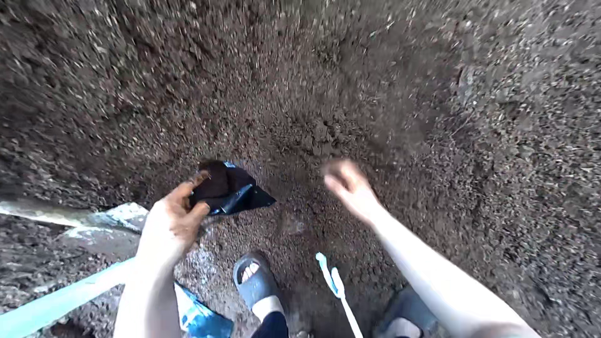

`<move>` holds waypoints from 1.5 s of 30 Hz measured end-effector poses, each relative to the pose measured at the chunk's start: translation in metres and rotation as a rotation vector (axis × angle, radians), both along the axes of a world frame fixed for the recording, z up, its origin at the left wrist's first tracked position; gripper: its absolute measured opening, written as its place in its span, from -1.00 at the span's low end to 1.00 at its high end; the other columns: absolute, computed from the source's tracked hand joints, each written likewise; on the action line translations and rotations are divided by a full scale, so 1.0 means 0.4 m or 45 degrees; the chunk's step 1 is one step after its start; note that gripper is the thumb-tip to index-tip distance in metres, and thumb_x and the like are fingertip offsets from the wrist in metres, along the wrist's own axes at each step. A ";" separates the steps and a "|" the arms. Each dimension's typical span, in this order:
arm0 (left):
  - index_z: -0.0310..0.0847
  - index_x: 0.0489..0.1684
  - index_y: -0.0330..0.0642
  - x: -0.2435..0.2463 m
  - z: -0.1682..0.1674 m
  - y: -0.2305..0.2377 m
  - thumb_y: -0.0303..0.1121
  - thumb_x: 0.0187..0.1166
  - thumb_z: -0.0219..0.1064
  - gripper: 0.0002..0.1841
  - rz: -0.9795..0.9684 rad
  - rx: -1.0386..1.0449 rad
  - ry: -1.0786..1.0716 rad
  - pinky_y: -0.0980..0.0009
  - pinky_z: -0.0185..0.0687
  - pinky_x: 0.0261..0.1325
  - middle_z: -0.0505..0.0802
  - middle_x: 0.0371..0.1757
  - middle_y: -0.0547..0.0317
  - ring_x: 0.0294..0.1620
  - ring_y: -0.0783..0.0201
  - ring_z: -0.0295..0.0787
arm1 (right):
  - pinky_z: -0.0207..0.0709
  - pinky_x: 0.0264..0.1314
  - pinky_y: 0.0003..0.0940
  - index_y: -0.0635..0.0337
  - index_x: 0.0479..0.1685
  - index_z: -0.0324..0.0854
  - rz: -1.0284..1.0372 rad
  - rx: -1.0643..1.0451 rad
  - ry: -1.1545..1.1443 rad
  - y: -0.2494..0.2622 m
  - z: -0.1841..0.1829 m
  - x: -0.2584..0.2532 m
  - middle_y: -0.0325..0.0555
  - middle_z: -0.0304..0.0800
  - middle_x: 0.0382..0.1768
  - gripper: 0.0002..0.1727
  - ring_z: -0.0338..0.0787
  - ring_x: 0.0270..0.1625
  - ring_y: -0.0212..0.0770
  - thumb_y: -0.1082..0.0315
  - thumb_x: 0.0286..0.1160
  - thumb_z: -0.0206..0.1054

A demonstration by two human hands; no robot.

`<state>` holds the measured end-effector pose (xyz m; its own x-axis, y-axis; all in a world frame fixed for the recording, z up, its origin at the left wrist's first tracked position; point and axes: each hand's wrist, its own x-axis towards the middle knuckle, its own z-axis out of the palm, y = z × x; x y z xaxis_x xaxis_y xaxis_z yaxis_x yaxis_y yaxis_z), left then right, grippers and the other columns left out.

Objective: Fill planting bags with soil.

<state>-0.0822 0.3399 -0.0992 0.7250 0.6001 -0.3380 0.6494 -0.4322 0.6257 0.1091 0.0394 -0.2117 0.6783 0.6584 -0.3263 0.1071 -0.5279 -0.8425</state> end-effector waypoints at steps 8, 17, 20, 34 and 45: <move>0.51 0.66 0.32 -0.006 -0.016 -0.007 -0.36 0.47 0.37 -0.35 -0.085 0.043 -0.053 0.09 0.47 -0.36 0.81 -0.25 0.11 -0.50 0.28 0.53 | 0.61 0.48 -0.06 0.41 0.62 0.26 -0.795 0.100 2.241 -0.130 -0.320 -0.463 0.27 0.64 0.47 0.44 0.73 0.43 0.11 -0.82 0.21 -0.54; 0.55 0.63 0.09 -0.002 -0.026 -0.086 -0.42 0.35 0.34 -0.32 -0.275 -0.109 -0.007 0.40 0.57 -0.29 0.87 0.18 0.24 -0.35 0.51 0.65 | 0.59 0.14 0.43 -0.13 0.48 0.39 -1.593 1.398 1.670 0.162 -0.296 -0.139 0.07 0.69 0.29 0.00 0.70 0.33 0.19 -0.70 0.39 -0.37; 0.48 0.69 0.02 0.039 -0.099 -0.133 -0.48 0.42 0.35 -0.32 -0.391 -0.319 0.090 0.13 0.71 0.31 0.65 0.63 0.13 0.32 0.27 0.79 | 0.70 -0.09 0.05 0.01 0.29 0.42 -1.623 1.332 1.506 0.191 -0.308 -0.104 -0.02 0.75 -0.04 -0.12 0.79 -0.01 -0.06 -0.51 0.61 -0.47; 0.35 0.73 -0.25 0.215 -0.177 -0.346 -0.58 0.48 0.32 -0.32 -0.617 -0.422 0.079 0.02 0.31 0.74 0.55 0.69 -0.09 0.68 0.04 0.49 | 0.79 -0.24 -0.11 0.03 0.13 0.54 -1.138 0.985 1.467 -0.069 0.087 -0.113 -0.06 0.86 -0.18 -0.18 0.88 -0.17 -0.12 -0.44 0.66 -0.41; 0.33 0.74 -0.25 0.218 -0.121 -0.341 -0.47 0.47 0.42 -0.28 -0.566 -0.335 -0.045 0.13 0.20 0.82 0.27 0.88 0.10 0.82 0.19 0.28 | 0.57 0.44 -0.09 0.07 0.78 0.20 -0.718 0.281 0.611 0.008 0.249 -0.087 0.02 0.46 0.62 -0.44 0.58 0.55 -0.14 0.16 0.86 0.08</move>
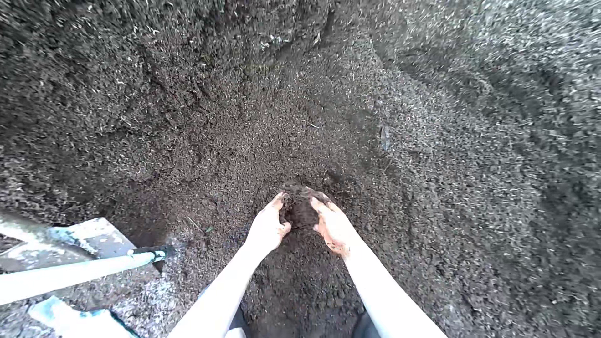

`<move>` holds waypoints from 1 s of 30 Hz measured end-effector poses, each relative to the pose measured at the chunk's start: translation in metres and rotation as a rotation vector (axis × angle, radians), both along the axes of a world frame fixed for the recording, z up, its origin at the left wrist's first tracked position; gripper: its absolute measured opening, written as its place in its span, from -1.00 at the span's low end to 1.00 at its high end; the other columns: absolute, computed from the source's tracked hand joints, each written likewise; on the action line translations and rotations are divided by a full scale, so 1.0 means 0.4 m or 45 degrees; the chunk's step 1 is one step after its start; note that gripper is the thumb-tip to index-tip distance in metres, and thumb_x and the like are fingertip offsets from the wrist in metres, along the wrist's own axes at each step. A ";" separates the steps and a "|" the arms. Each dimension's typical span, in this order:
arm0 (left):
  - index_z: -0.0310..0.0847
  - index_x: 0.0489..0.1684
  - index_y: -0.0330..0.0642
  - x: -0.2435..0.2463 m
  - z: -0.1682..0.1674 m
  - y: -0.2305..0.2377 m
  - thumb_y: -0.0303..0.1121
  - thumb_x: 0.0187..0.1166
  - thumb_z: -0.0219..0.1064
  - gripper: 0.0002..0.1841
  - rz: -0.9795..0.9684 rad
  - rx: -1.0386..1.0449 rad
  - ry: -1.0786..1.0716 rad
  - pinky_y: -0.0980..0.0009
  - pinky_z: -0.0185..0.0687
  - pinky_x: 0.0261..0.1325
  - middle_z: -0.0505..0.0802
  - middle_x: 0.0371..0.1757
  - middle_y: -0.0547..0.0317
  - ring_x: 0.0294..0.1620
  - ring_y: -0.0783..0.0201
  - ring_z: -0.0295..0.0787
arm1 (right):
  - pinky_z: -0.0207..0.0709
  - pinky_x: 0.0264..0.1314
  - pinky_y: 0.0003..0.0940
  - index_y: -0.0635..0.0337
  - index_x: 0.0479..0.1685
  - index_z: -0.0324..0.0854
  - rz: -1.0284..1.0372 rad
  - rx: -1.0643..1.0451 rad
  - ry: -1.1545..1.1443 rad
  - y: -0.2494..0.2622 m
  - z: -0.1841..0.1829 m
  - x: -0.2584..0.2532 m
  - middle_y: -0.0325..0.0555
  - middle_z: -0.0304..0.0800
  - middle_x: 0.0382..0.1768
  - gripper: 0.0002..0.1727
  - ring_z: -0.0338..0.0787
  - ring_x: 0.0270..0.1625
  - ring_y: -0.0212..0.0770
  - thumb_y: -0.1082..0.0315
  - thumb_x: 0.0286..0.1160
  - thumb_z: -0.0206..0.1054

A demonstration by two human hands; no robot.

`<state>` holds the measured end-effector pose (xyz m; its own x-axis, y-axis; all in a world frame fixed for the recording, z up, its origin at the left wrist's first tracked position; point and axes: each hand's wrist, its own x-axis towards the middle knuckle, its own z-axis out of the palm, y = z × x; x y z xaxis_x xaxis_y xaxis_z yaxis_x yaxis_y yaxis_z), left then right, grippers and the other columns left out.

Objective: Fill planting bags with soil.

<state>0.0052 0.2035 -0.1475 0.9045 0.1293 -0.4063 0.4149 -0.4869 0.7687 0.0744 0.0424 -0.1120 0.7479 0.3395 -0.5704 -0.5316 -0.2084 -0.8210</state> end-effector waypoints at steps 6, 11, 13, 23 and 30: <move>0.18 0.85 -0.16 0.002 -0.045 0.028 -0.51 0.47 0.39 -0.19 -0.044 0.057 0.030 0.15 0.21 0.81 0.22 0.91 0.12 0.83 0.19 0.26 | 0.75 0.19 0.01 0.28 0.70 0.23 -0.224 -0.072 0.237 -0.087 -0.184 0.004 0.22 0.57 0.49 -0.34 0.80 0.28 0.10 -0.07 0.91 -0.14; 0.11 0.89 -0.09 0.006 -0.008 0.040 -0.47 0.49 0.37 -0.15 -0.119 0.061 0.121 0.19 0.18 0.82 0.16 0.93 0.19 0.86 0.26 0.19 | 0.69 0.29 -0.10 0.34 0.80 -0.18 -0.715 0.322 0.711 -0.094 -0.429 0.001 0.41 0.46 0.49 0.01 0.76 0.31 0.13 -0.43 0.73 -0.40; 0.13 0.89 -0.04 0.001 0.003 0.047 -0.49 0.46 0.38 -0.15 -0.098 0.024 0.117 0.21 0.21 0.81 0.16 0.93 0.27 0.85 0.30 0.20 | 0.65 0.29 0.09 0.14 0.85 -0.25 -0.917 0.557 0.611 -0.040 -0.442 0.065 0.35 0.33 0.57 0.05 0.66 0.38 0.18 -0.54 0.63 -0.41; 0.21 0.86 -0.03 0.007 -0.035 0.072 -0.48 0.45 0.33 -0.19 -0.165 -0.017 0.129 0.27 0.52 0.51 0.21 0.91 0.24 0.62 0.26 0.54 | 0.66 0.12 0.07 -0.07 0.33 0.40 -1.059 1.079 0.436 0.062 -0.458 0.205 -0.10 0.72 0.08 -0.35 0.74 0.17 -0.10 -0.32 0.75 -0.34; 0.22 0.84 -0.12 0.048 -0.044 0.062 -0.43 0.51 0.39 -0.23 -0.113 -0.086 0.114 0.12 0.49 0.60 0.26 0.89 0.16 0.65 0.16 0.52 | 0.77 0.04 0.06 -0.04 0.27 0.56 -0.575 1.099 0.489 -0.032 -0.234 0.134 -0.06 0.85 0.01 -0.07 0.85 0.08 -0.05 -0.59 0.54 -0.38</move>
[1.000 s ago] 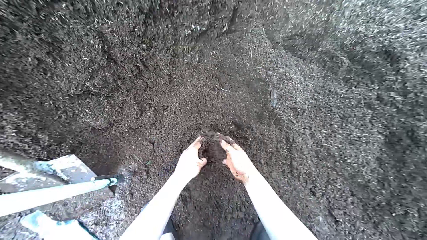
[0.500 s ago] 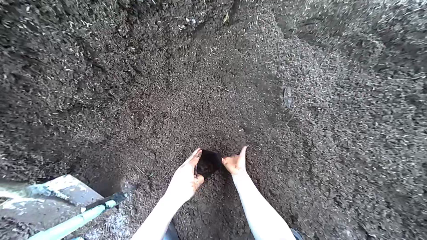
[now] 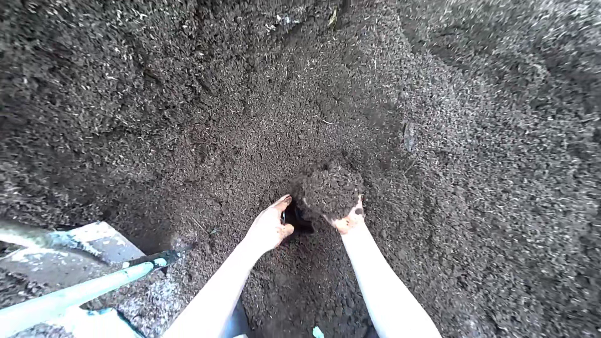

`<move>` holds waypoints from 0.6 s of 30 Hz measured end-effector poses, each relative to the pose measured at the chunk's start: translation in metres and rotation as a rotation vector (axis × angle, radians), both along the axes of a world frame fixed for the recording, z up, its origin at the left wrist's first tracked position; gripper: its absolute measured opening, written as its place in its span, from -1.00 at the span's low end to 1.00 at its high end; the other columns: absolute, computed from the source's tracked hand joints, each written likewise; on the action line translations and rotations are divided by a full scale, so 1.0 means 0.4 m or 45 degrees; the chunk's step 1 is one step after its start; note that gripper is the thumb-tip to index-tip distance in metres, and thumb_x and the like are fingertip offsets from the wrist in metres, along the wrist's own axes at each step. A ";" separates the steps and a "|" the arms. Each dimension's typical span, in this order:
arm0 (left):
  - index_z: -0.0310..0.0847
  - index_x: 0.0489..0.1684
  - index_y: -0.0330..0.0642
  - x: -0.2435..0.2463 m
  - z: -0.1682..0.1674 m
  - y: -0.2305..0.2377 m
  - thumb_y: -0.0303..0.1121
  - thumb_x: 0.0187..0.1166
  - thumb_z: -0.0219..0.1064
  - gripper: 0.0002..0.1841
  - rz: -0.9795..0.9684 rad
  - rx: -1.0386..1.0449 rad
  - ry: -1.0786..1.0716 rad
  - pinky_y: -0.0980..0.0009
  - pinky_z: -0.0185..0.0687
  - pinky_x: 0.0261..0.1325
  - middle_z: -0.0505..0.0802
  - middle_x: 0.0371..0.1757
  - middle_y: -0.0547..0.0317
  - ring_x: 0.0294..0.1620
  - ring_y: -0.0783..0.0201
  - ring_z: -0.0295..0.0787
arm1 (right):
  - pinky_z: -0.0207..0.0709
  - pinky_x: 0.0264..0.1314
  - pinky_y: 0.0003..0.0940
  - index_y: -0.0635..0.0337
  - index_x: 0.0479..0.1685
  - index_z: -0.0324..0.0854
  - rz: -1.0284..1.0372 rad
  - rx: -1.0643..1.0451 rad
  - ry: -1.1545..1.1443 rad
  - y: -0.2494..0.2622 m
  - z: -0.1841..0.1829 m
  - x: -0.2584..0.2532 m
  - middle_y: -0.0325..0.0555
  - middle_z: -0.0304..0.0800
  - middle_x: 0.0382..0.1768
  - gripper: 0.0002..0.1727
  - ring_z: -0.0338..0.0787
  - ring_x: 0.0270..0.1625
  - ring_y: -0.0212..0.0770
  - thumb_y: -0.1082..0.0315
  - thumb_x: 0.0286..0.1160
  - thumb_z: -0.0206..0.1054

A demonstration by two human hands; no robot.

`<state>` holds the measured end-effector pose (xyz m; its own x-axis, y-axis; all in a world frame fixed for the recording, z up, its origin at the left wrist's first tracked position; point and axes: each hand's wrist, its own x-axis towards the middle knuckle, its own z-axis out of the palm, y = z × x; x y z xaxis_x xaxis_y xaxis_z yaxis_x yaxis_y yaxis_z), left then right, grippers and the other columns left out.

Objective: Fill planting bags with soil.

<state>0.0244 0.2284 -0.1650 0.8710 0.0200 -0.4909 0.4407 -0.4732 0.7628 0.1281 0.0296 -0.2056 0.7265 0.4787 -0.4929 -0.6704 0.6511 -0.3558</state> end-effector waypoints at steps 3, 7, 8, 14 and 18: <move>0.29 0.79 -0.17 0.004 -0.004 -0.011 -0.42 0.48 0.43 -0.24 0.018 -0.020 -0.067 0.06 0.35 0.72 0.36 0.84 0.05 0.75 0.14 0.40 | 0.80 0.04 0.02 -0.06 0.15 0.69 0.197 0.071 -0.055 0.003 0.053 -0.058 -0.05 0.90 -0.02 -0.14 0.89 0.05 -0.05 -0.57 0.54 -0.19; 0.16 0.85 -0.17 -0.016 0.007 -0.012 -0.58 0.33 0.46 -0.09 0.055 0.039 -0.047 -0.08 0.31 0.73 0.54 0.70 -0.11 0.70 -0.01 0.46 | 0.78 0.03 -0.15 -0.01 0.33 0.54 0.346 -0.316 -0.280 0.043 0.088 -0.122 -0.07 0.85 0.00 -0.41 0.86 -0.01 -0.16 -0.14 0.86 -0.31; 0.18 0.81 -0.26 -0.026 0.007 -0.013 -0.57 0.34 0.46 -0.13 0.057 0.070 -0.028 -0.07 0.30 0.73 0.55 0.66 -0.18 0.69 -0.04 0.46 | 0.76 0.03 -0.22 0.04 0.40 0.50 0.360 -0.518 -0.383 0.055 0.101 -0.131 -0.08 0.82 0.04 -0.48 0.84 0.00 -0.21 -0.01 0.89 -0.25; 0.22 0.80 -0.27 -0.060 0.000 -0.001 -0.49 0.39 0.53 -0.15 0.057 0.113 -0.078 0.10 0.13 0.85 0.33 0.85 -0.04 0.84 0.11 0.24 | 0.62 0.45 0.00 0.08 0.64 0.41 0.802 -1.501 -0.988 0.061 0.165 -0.105 0.10 0.23 0.75 -0.39 0.50 0.64 0.02 -0.06 0.74 0.19; 0.32 0.80 0.03 -0.031 -0.012 0.003 -0.31 0.60 0.38 -0.32 -0.062 0.229 0.012 -0.08 0.28 0.75 0.31 0.85 0.00 0.81 0.00 0.29 | 0.49 0.51 0.22 0.15 0.50 0.57 1.432 -2.057 -1.279 0.080 0.095 -0.055 0.21 0.54 0.53 -0.37 0.63 0.50 0.17 -0.15 0.71 0.17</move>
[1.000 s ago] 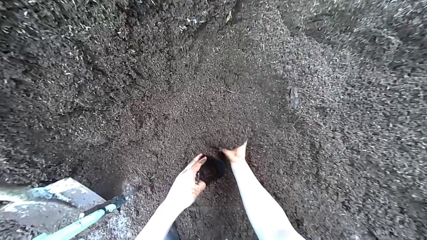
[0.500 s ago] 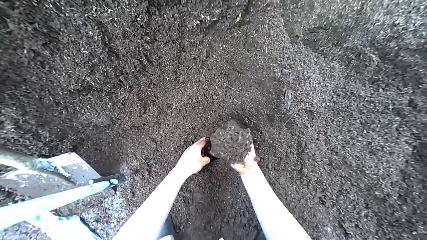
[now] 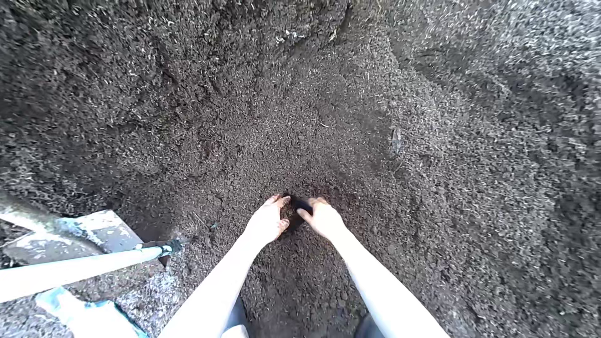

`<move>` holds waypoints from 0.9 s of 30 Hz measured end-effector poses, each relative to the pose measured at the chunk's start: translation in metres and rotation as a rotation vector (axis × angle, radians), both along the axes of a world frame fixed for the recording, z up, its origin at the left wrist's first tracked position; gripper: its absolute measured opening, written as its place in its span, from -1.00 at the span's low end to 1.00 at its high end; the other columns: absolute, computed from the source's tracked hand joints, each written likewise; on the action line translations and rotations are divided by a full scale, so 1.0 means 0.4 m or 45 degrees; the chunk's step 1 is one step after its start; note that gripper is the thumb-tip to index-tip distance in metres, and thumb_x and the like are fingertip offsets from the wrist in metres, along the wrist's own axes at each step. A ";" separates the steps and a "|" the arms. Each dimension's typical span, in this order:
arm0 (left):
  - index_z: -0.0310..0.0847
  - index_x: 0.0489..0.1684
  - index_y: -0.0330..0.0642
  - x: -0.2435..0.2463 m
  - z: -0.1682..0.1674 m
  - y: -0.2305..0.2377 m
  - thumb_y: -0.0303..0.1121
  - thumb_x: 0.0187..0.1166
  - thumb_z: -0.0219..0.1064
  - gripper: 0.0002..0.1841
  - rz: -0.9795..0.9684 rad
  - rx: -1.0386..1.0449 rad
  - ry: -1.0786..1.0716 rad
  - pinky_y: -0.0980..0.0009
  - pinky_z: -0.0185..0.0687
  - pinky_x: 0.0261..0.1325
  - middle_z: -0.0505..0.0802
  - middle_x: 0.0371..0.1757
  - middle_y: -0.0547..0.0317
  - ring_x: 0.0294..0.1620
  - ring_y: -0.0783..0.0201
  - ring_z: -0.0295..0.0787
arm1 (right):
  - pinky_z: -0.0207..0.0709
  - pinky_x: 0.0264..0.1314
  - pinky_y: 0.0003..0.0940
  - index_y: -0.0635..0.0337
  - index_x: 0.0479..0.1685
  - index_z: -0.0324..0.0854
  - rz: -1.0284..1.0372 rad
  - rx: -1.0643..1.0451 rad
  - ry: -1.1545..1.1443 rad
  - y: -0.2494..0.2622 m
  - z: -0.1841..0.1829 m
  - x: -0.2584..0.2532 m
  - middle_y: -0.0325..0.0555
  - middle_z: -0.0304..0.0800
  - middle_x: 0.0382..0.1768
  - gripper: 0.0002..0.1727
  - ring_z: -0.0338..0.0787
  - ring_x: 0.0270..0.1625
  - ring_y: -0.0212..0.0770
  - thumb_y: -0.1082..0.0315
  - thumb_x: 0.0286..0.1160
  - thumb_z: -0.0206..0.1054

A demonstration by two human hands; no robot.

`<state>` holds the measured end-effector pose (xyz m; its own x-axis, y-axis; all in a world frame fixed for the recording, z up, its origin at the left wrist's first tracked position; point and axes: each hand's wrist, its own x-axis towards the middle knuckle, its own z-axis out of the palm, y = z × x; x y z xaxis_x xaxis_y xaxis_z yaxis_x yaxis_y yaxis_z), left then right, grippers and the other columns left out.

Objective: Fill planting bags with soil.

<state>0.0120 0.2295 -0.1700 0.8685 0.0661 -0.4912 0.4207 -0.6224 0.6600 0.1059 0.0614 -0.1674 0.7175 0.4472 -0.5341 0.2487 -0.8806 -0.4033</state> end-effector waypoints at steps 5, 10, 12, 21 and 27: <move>0.25 0.82 -0.15 0.005 -0.009 0.000 -0.46 0.64 0.23 -0.34 -0.042 -0.018 0.048 -0.14 0.29 0.71 0.46 0.77 -0.09 0.73 -0.07 0.42 | 0.64 0.38 -0.08 0.29 0.46 0.50 -0.579 0.585 0.121 -0.089 -0.053 -0.013 0.16 0.67 0.34 -0.48 0.73 0.35 -0.04 0.04 0.85 0.04; 0.14 0.89 0.07 -0.047 0.115 -0.020 -0.46 0.63 0.22 -0.26 0.069 -0.179 0.024 0.12 0.70 0.36 0.21 0.91 0.30 0.36 0.22 0.76 | 0.60 0.42 0.11 0.37 0.71 0.17 -0.997 0.588 1.855 -0.176 -0.283 -0.313 0.34 0.59 0.48 0.31 0.70 0.42 0.19 -0.71 0.40 -0.53; 0.15 0.89 0.14 -0.079 0.181 -0.031 -0.45 0.59 0.22 -0.24 0.095 -0.195 -0.007 0.19 0.76 0.22 0.21 0.91 0.37 0.22 0.31 0.81 | 0.60 0.44 -0.01 0.42 0.68 0.20 -1.256 0.746 1.985 -0.138 -0.381 -0.366 0.34 0.61 0.45 0.42 0.72 0.41 0.13 -0.78 0.26 -0.61; 0.44 0.72 -0.03 -0.228 0.275 -0.026 -0.54 0.38 0.30 -0.27 0.262 -0.538 -0.316 0.57 0.72 0.29 0.54 0.72 0.28 0.42 0.59 0.68 | 0.44 0.45 0.51 -0.44 0.85 -0.03 -1.957 1.792 1.451 0.093 -0.343 -0.007 0.04 0.32 0.72 0.12 0.42 0.67 0.26 -0.80 0.23 -0.23; 0.20 0.87 0.11 -0.166 -0.027 -0.017 -0.53 0.50 0.23 -0.21 0.175 -0.276 0.135 0.21 0.64 0.42 0.30 0.88 0.26 0.56 0.29 0.61 | 0.50 0.33 0.47 -0.26 0.68 0.25 -1.940 1.919 1.385 0.118 -0.400 0.020 0.04 0.55 0.53 -0.01 0.56 0.55 0.20 -0.69 0.41 -0.29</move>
